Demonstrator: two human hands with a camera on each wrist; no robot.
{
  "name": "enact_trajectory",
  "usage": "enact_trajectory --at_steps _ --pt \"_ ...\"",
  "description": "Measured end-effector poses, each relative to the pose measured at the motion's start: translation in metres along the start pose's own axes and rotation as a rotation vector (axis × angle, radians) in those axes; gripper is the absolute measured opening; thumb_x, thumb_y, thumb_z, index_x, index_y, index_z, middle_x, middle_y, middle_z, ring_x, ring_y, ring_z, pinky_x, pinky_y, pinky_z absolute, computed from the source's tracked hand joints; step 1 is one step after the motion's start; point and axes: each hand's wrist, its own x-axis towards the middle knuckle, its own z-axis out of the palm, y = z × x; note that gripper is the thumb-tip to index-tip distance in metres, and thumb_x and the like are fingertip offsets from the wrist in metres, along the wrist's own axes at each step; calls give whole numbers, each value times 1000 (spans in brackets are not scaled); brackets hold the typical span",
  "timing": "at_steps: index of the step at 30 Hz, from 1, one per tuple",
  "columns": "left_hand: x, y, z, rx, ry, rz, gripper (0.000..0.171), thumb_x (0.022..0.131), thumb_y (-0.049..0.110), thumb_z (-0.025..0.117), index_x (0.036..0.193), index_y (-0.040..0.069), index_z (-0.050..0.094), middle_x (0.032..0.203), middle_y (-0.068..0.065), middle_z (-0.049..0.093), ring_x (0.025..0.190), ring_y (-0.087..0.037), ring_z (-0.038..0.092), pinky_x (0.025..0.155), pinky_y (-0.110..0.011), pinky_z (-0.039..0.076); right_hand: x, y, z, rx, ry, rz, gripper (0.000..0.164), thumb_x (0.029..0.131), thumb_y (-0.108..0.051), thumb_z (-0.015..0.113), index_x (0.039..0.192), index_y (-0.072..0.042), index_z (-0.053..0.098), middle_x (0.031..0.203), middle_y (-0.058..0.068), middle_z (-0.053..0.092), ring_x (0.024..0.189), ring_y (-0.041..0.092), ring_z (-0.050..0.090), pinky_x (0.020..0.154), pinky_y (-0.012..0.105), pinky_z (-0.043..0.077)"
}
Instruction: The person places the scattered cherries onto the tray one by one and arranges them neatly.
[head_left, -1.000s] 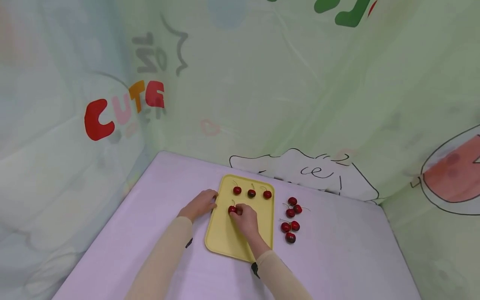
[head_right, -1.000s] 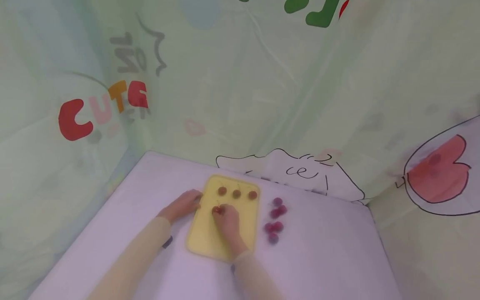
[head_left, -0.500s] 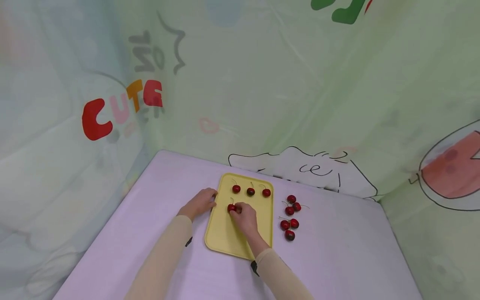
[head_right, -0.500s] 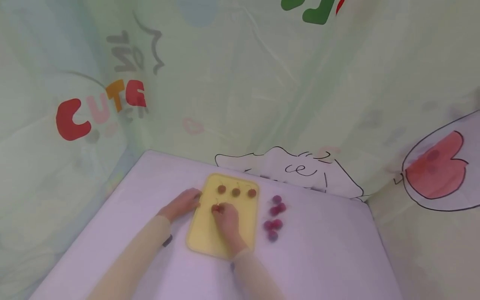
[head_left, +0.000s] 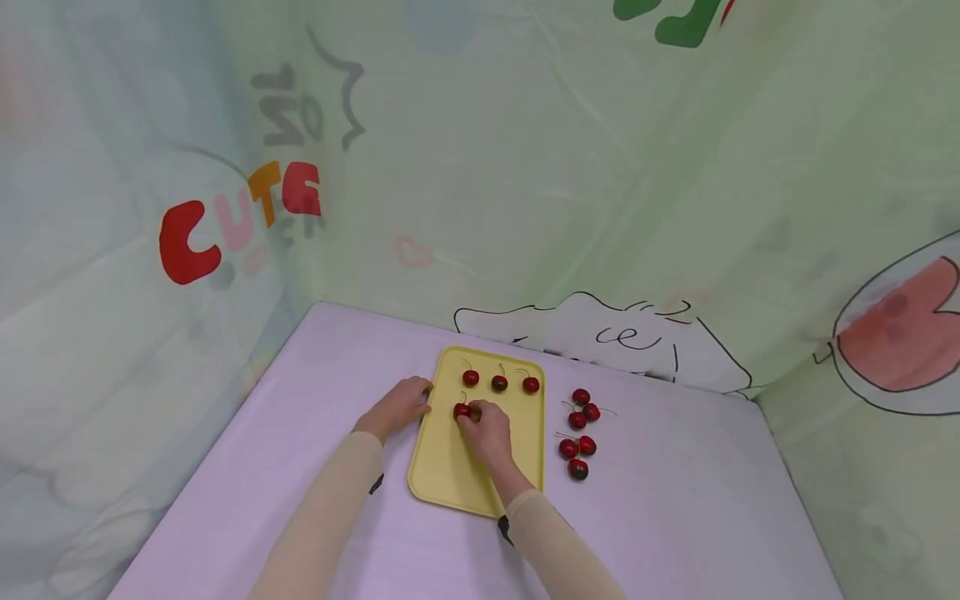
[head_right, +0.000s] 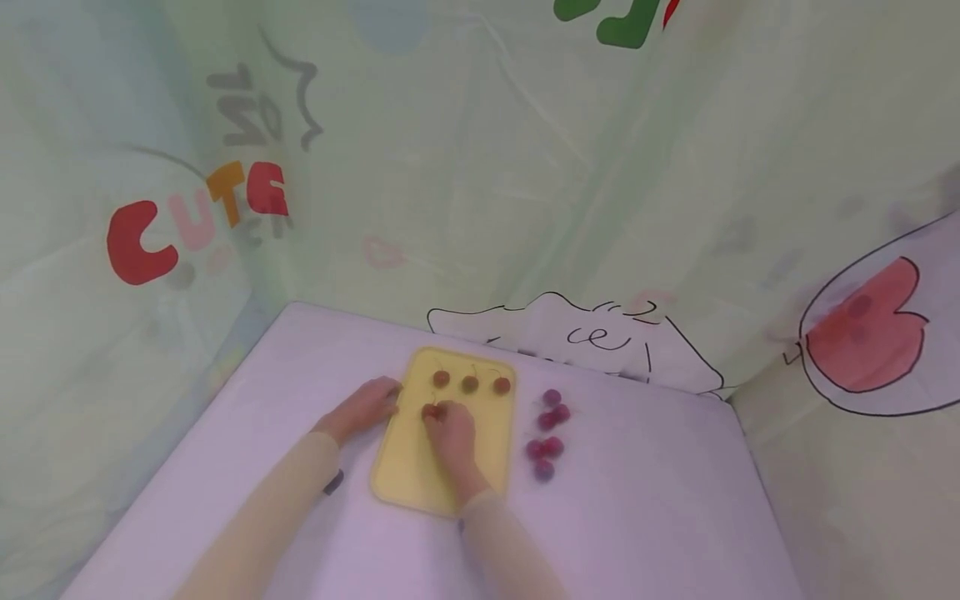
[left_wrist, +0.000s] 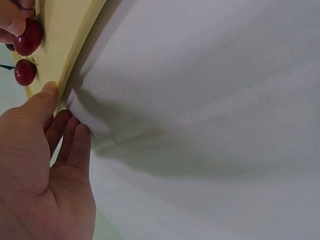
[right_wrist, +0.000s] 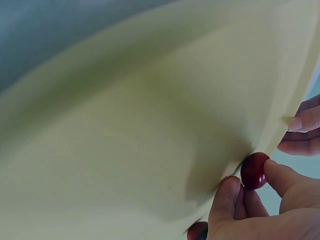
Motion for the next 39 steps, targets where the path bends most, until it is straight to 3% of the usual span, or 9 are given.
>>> enact_trajectory --at_steps 9,13,20,25,31,35,39 --pt "1 3 1 -11 -28 -38 41 96 12 63 133 -2 52 133 -16 55 128 -29 49 111 -40 39 -10 -3 -19 55 15 11 33 86 -11 74 114 6 67 102 15 68 93 26 65 81 38 58" --pt "0 1 3 -23 -26 -42 41 96 12 63 133 -2 52 134 -17 54 128 -30 48 111 -41 39 -17 1 -37 102 29 2 35 87 -12 74 116 6 66 105 16 68 97 29 65 82 38 58" --pt "-7 -1 2 -38 -24 -68 43 96 11 63 135 -1 51 136 -16 53 130 -30 47 112 -42 38 -31 7 -78 146 66 66 38 89 -14 72 122 4 63 115 18 66 105 30 63 91 39 56" --pt "-9 0 0 -37 -21 -69 42 96 10 62 135 -2 51 136 -17 53 131 -31 46 112 -42 38 -39 15 -104 122 111 78 39 89 -12 72 123 5 63 117 19 66 108 31 63 92 39 56" --pt "-8 1 -1 -48 -25 -62 41 96 10 62 134 -3 51 135 -17 53 130 -31 47 112 -42 38 -50 23 -132 94 109 139 42 91 -14 70 128 3 59 122 21 63 112 33 61 94 41 54" --pt "-7 3 0 -45 -27 -54 42 96 10 62 135 -2 51 135 -17 53 130 -31 47 112 -41 38 -55 29 -144 84 116 183 44 92 -16 69 130 2 58 124 21 62 112 32 60 94 42 54" --pt "-6 5 0 -52 -30 -52 42 97 11 62 135 -2 51 135 -17 53 130 -30 47 112 -41 38 -57 50 -148 99 151 192 45 93 -19 68 131 2 57 124 21 60 111 31 60 90 39 56"
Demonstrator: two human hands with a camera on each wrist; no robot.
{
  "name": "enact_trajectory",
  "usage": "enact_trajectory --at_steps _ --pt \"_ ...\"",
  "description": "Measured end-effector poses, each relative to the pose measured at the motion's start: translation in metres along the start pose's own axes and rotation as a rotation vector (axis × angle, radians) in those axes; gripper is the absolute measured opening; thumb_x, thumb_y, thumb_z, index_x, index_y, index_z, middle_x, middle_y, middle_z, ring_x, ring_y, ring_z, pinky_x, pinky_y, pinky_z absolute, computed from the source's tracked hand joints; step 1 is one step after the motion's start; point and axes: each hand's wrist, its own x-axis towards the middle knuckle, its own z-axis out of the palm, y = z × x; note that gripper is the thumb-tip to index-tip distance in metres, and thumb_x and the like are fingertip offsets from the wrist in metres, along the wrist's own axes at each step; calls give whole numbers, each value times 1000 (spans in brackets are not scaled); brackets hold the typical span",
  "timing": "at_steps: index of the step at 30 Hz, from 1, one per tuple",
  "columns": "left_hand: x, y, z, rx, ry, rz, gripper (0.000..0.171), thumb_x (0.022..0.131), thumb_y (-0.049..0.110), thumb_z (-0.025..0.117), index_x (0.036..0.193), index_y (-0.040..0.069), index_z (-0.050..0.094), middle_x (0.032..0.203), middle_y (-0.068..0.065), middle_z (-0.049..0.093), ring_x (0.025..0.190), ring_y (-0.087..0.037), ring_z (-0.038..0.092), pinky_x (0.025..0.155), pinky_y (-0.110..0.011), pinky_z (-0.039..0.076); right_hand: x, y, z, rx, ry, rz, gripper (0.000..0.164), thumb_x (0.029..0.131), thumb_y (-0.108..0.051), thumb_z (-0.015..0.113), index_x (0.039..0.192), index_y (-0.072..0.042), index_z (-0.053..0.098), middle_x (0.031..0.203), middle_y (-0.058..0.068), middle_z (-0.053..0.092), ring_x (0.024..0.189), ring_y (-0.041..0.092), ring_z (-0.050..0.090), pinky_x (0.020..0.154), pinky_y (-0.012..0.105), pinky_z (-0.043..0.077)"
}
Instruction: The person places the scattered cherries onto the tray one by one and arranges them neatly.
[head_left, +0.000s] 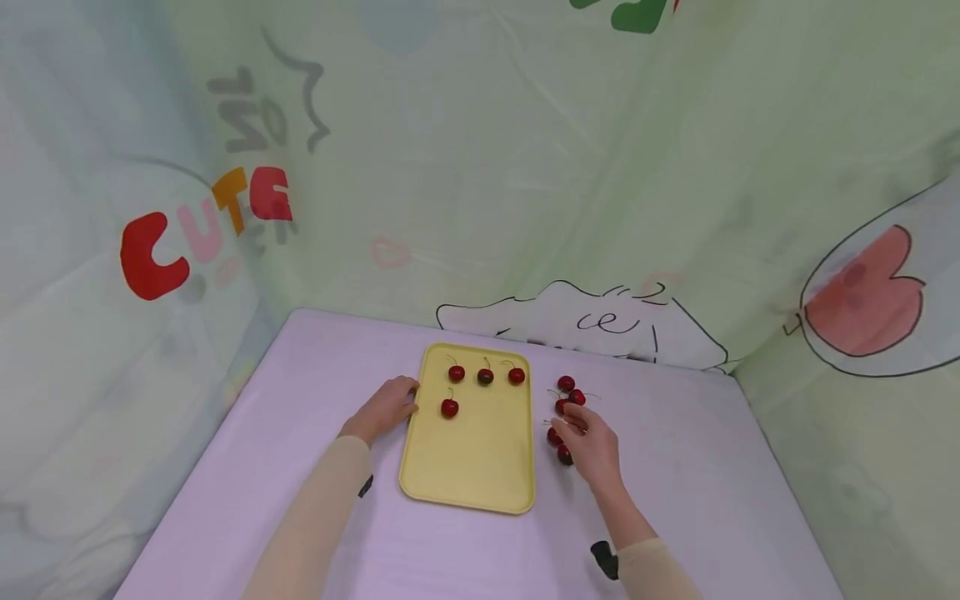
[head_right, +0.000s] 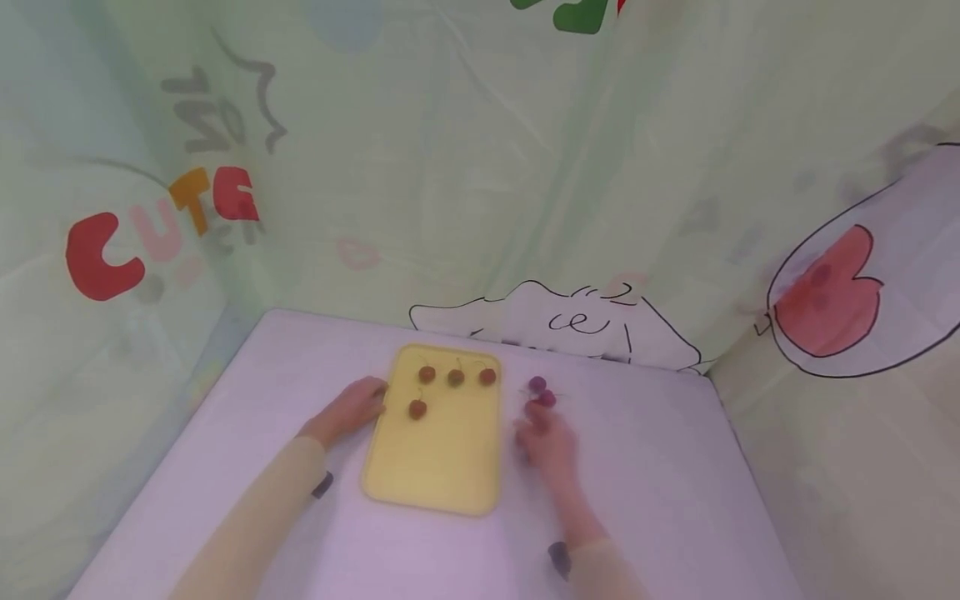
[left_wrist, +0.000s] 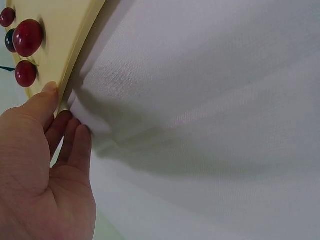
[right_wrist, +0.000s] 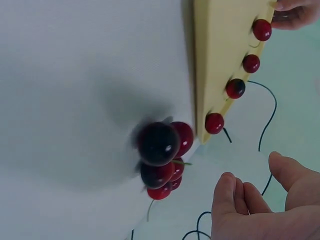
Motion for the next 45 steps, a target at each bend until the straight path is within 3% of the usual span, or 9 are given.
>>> enact_trajectory --at_steps 5,12,16,22,26,31,34,41,45 --pt "1 1 -1 2 3 -2 42 96 11 62 135 -2 51 136 -17 53 130 -31 47 112 -42 38 5 28 -5 -21 44 -7 48 92 -25 70 130 0 57 121 19 60 105 27 60 79 37 60" --pt "3 1 -1 -3 7 -8 42 97 10 62 135 -2 50 137 -17 52 131 -30 46 113 -41 37 -7 27 -24 -93 -19 67 46 94 -20 65 133 3 54 127 24 58 114 35 56 95 45 54" --pt "4 2 -1 2 9 -4 42 97 11 62 135 -2 51 136 -16 53 131 -30 46 112 -41 38 -9 40 -27 -121 -42 76 47 94 -22 66 131 4 55 124 24 59 112 35 57 93 44 55" --pt "5 2 -1 -2 11 -4 43 97 11 62 136 -2 50 138 -17 52 132 -31 45 113 -42 37 -4 67 -18 -156 -26 71 49 90 -31 72 125 1 60 114 19 64 103 31 60 64 32 59" --pt "5 3 -1 4 13 -2 42 97 11 61 136 -2 50 138 -17 52 132 -31 45 113 -41 37 10 99 -8 -171 -65 85 55 89 -38 71 128 -1 58 115 18 63 102 30 59 71 25 58" --pt "5 3 -1 0 14 -5 42 97 11 61 136 -2 50 138 -17 51 132 -31 45 114 -41 36 24 133 6 -199 -76 84 57 89 -40 72 130 -4 58 115 14 64 100 26 60 80 34 59" --pt "5 2 0 3 12 -8 42 97 11 61 136 -2 50 138 -17 52 132 -31 45 113 -42 36 22 133 7 -200 -76 69 56 89 -40 72 129 -4 59 112 15 65 99 26 61 79 33 60" --pt "4 -1 2 5 1 -13 43 97 12 61 136 -2 50 138 -17 52 132 -31 45 113 -42 37 -7 73 0 -157 -60 84 46 88 -20 74 125 5 60 111 21 65 98 32 62 73 32 61" --pt "3 -3 3 9 0 -6 43 97 12 61 136 -2 50 137 -17 52 132 -31 45 113 -42 37 -11 63 0 -171 -72 89 44 89 -16 72 126 5 60 113 20 65 99 29 62 78 33 60"
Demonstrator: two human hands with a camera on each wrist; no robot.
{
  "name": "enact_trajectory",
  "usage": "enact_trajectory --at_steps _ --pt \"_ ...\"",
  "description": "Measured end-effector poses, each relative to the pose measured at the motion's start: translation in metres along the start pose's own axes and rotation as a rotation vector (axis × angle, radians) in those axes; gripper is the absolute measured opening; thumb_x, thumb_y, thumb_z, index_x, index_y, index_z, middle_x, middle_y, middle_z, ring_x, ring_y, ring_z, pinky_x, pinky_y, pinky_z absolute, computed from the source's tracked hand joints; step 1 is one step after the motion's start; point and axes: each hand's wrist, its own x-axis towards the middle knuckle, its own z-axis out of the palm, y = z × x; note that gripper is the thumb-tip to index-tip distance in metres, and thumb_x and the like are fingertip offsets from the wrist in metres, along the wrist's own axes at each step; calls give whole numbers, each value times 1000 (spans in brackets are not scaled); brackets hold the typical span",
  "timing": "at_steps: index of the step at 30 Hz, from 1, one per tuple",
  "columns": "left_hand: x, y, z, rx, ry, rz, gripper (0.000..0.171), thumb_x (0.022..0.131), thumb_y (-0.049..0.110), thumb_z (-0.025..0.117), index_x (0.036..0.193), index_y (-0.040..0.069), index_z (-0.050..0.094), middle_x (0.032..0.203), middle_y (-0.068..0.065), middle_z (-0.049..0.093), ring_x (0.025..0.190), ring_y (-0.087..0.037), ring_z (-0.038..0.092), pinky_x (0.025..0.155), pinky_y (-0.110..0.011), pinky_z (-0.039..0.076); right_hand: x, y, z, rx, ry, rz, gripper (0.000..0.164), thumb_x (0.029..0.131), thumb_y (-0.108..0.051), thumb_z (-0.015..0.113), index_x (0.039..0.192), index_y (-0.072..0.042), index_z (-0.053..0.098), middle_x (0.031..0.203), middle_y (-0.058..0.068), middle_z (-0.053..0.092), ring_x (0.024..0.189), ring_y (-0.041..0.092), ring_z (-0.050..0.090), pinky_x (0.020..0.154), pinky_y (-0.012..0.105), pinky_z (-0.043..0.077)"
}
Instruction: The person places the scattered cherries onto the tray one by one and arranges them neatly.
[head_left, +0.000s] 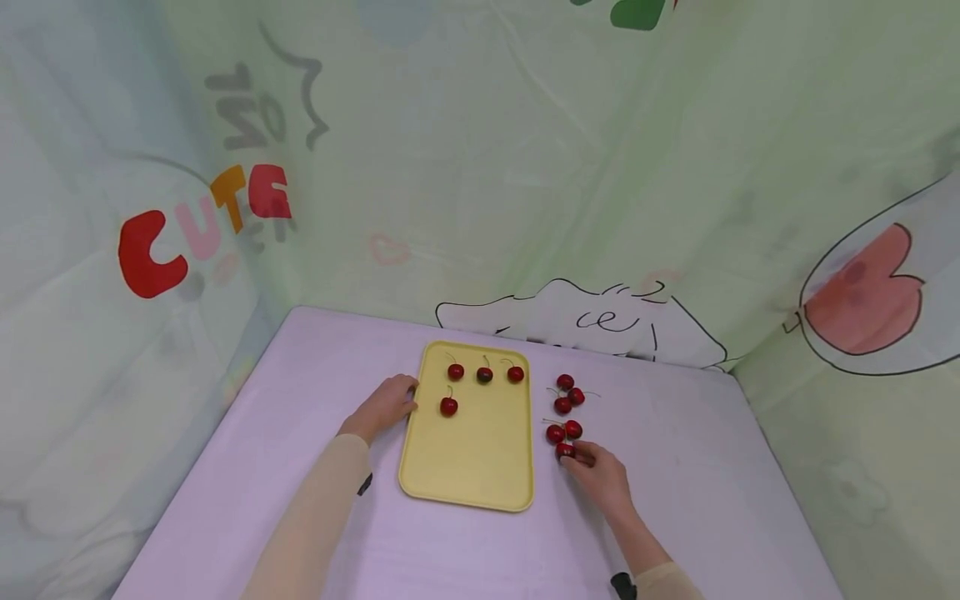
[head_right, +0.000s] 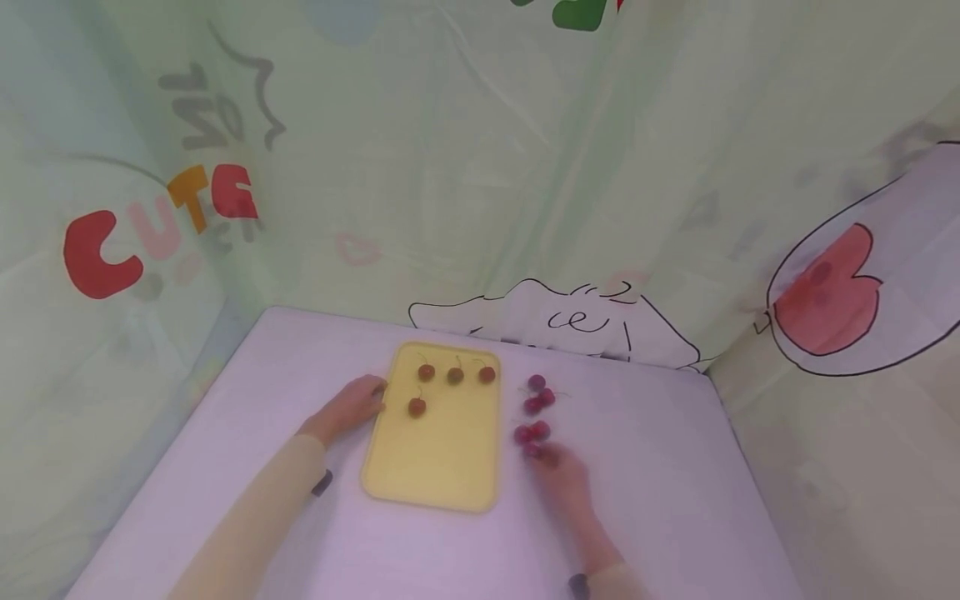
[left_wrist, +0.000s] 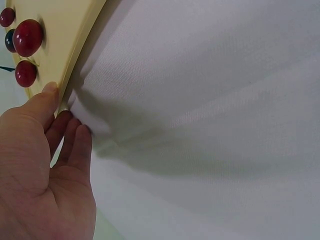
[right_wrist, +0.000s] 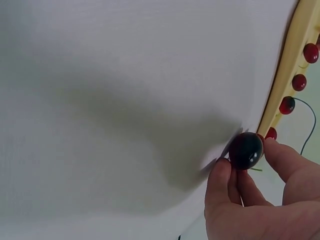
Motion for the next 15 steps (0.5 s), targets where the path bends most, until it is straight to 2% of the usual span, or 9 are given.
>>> enact_trajectory --at_steps 4,12,15 --pt "0 -1 0 -6 -2 0 43 97 12 61 137 -2 49 138 -18 51 133 -31 44 114 -42 36 3 2 2 -4 -5 1 44 90 -16 71 127 5 59 115 20 65 101 29 61 79 32 59" --pt "0 1 -2 -14 1 -3 43 97 11 61 136 -2 49 138 -18 51 133 -31 44 114 -42 36 9 8 5 -11 4 6 42 90 -17 70 127 2 61 114 17 65 99 26 60 69 19 57" --pt "0 1 -2 -9 0 -4 43 97 12 61 136 -2 49 138 -17 51 133 -31 44 114 -42 36 9 7 5 -13 10 4 42 90 -17 70 127 2 61 113 18 65 98 27 60 70 21 57"
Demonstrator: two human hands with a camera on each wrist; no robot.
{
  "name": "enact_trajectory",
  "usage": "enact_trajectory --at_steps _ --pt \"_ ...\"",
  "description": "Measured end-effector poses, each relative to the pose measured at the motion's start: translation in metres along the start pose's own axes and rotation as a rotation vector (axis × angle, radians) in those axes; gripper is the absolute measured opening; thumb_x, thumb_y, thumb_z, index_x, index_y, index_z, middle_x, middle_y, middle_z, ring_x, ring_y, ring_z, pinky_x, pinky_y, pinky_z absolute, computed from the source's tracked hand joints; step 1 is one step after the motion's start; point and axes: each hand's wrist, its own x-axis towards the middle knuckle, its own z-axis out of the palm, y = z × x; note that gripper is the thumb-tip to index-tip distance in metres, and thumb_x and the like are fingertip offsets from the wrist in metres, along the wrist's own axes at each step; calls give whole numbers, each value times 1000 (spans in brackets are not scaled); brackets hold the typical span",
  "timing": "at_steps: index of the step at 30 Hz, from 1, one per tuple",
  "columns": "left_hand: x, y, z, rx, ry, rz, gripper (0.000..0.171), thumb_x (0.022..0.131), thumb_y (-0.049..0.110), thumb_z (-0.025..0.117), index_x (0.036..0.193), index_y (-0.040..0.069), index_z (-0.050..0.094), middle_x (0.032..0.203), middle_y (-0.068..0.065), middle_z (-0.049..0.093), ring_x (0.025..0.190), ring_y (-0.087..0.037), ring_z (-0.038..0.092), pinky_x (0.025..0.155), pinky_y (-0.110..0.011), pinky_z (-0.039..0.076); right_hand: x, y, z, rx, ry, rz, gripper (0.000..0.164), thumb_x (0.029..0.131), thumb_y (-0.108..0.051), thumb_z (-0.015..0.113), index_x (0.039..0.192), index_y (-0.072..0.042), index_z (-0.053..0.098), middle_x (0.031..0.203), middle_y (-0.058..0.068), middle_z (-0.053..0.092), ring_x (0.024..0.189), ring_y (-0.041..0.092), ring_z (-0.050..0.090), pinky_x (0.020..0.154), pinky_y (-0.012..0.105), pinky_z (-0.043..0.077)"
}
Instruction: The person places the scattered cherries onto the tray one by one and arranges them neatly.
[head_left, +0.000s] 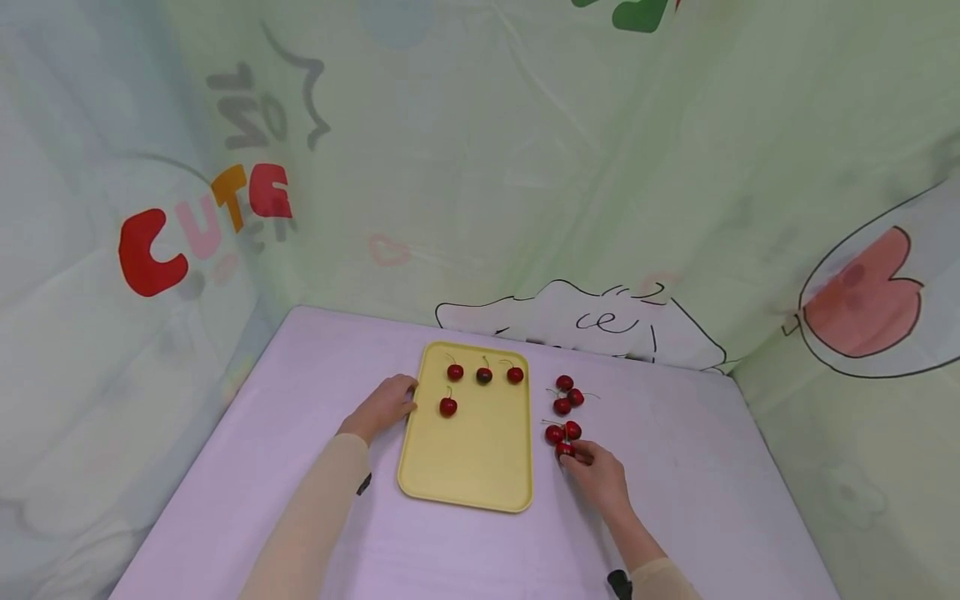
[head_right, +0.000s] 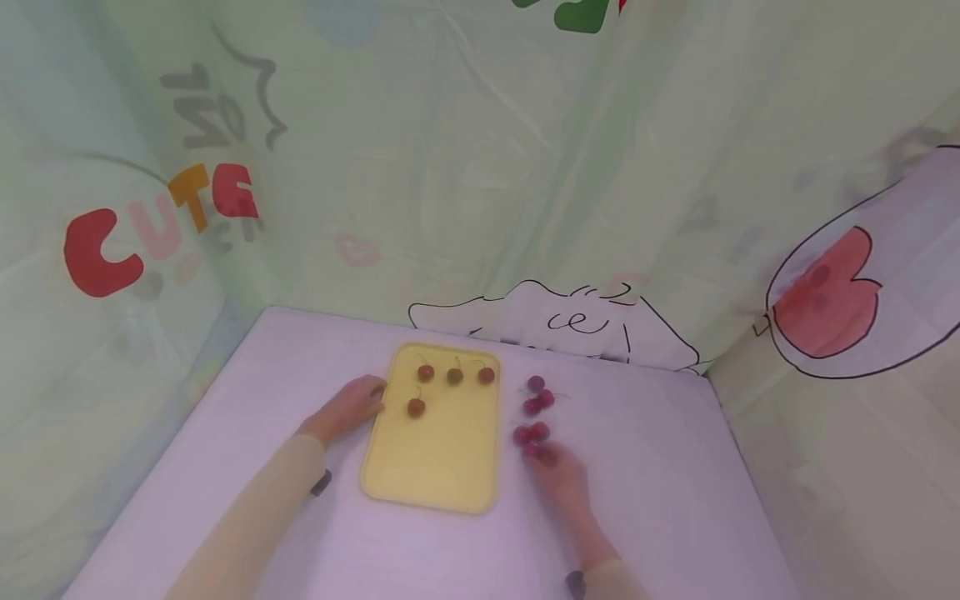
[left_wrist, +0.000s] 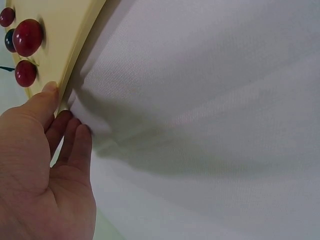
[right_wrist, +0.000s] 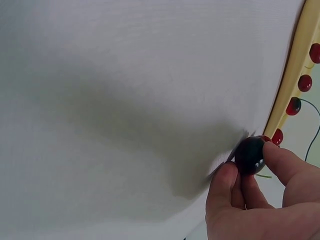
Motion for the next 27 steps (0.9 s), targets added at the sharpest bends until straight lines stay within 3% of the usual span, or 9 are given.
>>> enact_trajectory --at_steps 9,18,20,27 --pt "0 0 1 -2 -1 3 43 97 12 61 136 -1 50 138 -17 51 133 -31 44 114 -41 36 -1 -7 -4 21 5 -4 41 91 -18 69 126 1 61 113 18 64 98 28 59 69 19 56" --pt "2 -1 1 0 6 11 42 97 12 62 135 -2 50 137 -17 52 132 -31 45 113 -42 37 -3 -39 -21 61 18 -38 41 91 -18 69 126 2 61 114 20 65 100 30 60 79 41 60" --pt "1 -2 1 3 6 15 42 97 11 62 135 -2 50 137 -18 52 131 -31 45 113 -42 37 -4 -48 -26 86 -5 -32 43 92 -17 67 128 4 58 117 22 63 104 33 59 86 41 58" --pt "1 -3 1 14 1 14 43 97 12 61 136 -2 50 138 -18 51 132 -31 44 114 -42 35 8 -63 -21 143 12 0 44 92 -21 69 128 2 59 118 21 62 106 32 59 86 45 57"
